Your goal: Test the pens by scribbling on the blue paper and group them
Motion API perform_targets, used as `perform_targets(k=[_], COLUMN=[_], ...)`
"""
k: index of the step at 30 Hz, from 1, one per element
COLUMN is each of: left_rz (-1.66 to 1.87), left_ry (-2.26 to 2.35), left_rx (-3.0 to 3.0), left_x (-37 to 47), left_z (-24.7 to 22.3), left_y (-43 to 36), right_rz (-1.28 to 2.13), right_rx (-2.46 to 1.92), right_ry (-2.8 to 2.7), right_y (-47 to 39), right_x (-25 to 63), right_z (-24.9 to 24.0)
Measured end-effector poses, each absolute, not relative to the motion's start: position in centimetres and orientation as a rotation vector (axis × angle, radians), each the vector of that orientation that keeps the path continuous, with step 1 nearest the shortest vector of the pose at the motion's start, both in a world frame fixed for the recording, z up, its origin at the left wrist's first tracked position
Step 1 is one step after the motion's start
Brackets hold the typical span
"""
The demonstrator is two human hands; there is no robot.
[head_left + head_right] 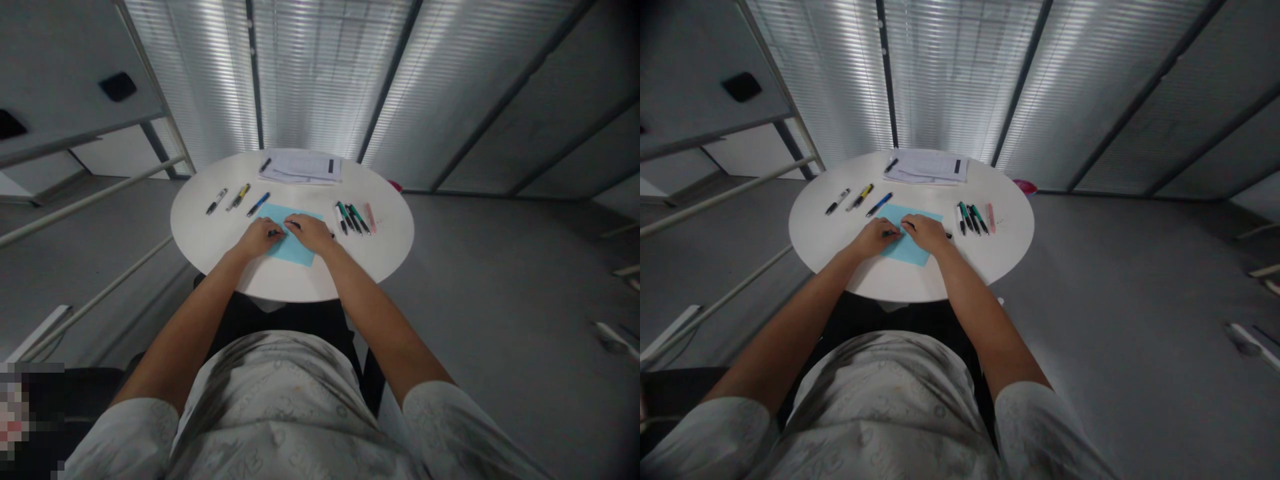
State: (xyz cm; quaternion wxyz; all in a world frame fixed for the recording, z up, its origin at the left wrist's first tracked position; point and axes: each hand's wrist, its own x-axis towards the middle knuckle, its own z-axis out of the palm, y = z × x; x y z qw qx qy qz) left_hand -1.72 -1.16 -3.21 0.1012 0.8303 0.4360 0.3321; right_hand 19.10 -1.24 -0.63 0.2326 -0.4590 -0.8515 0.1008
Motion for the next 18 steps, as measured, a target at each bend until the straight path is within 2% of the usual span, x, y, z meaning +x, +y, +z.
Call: perform_targets(k=[8, 18], left_rz=[0.969, 1.232], left_ry=[1.404, 1.372], left_rx=[2.388, 2.088], left_x=[-1.60, -1.88], left_z=[-2.65, -2.76], left_y=[-1.59, -2.03], right_rz=[0.267, 0.266], right_rx=[-1.273, -1.275], right_ry=[-2.357, -2.341], right_y=[-1.34, -1.96], right_x=[19.00, 18.62], right_z=[-0.56, -0.38])
